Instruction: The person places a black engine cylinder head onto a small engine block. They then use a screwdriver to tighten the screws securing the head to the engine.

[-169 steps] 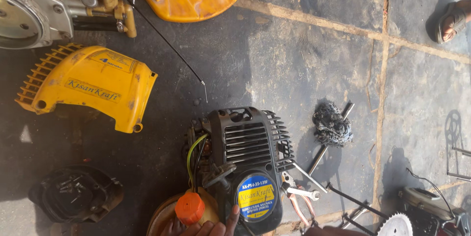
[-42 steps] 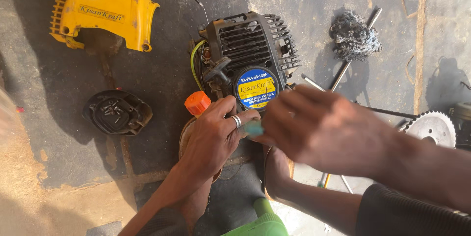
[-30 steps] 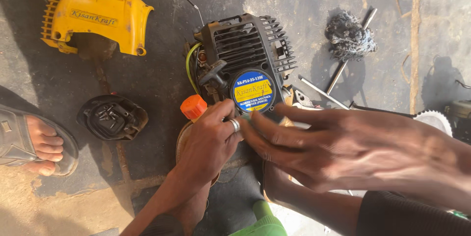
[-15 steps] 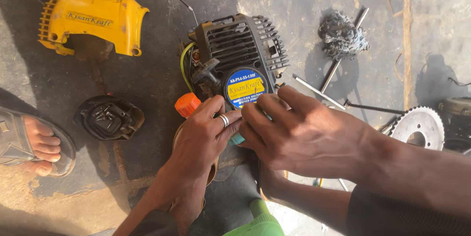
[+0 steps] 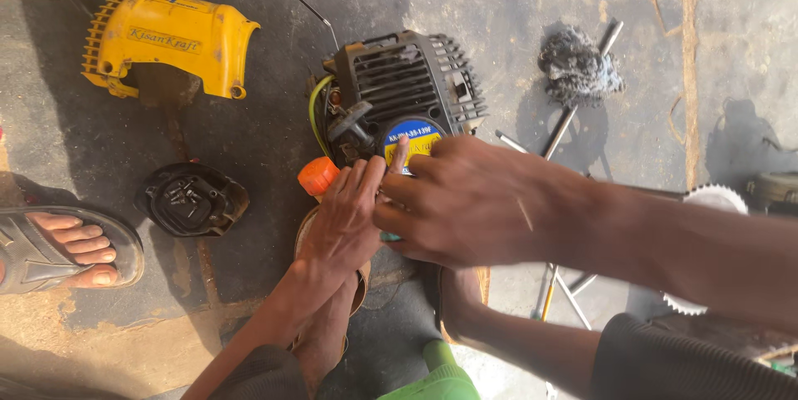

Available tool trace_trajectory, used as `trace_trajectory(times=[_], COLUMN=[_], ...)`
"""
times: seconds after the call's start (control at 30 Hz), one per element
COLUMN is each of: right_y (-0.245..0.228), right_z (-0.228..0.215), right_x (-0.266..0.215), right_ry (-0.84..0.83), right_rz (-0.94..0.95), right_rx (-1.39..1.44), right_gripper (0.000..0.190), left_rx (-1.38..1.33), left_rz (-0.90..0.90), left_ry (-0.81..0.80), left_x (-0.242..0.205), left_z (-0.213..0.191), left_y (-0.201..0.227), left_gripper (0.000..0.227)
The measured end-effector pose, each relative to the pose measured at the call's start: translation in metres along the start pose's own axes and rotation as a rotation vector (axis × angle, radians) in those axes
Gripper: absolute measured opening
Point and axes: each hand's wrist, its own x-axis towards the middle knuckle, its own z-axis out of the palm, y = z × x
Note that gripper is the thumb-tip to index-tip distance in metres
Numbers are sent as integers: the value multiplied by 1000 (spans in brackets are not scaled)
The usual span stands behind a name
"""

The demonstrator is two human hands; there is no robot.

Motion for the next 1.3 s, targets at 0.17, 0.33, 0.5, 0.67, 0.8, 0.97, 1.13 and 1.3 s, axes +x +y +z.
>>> trace_trajectory(times=[0.17,0.33,0.5,0.67,0.8,0.97,1.13,1.3], right_y=[12,0,32,38,21,12,1,-1], right_z=[10,18,16,22,29,30,29,26], right_x=[28,20,33,41,32,23,22,20], right_ry=[517,280,179,14,289,443,526,487], right_rz=[-193,14,-328,-337,-319,-241,-86,-88], right_rx=[352,633,872,1173,1131,1185,1163,1152], right_gripper=[24,23,34,22,21,25,19,13], left_rx=[128,207,-402,-518,-550,-297,-20,-332], left_rz=[151,12,-29,34,25,24,3,-38], left_ry=[252,105,162,199,237,152,105,217], left_x=[-1,-12,-3,-1,-3,-3,-4,1], left_z=[21,22,27,18,14,24,42,51], left_y=[-7,-4,-10,-9,-6,-10,-15,-13], left_gripper=[57,56,46,51,55,49,32,33])
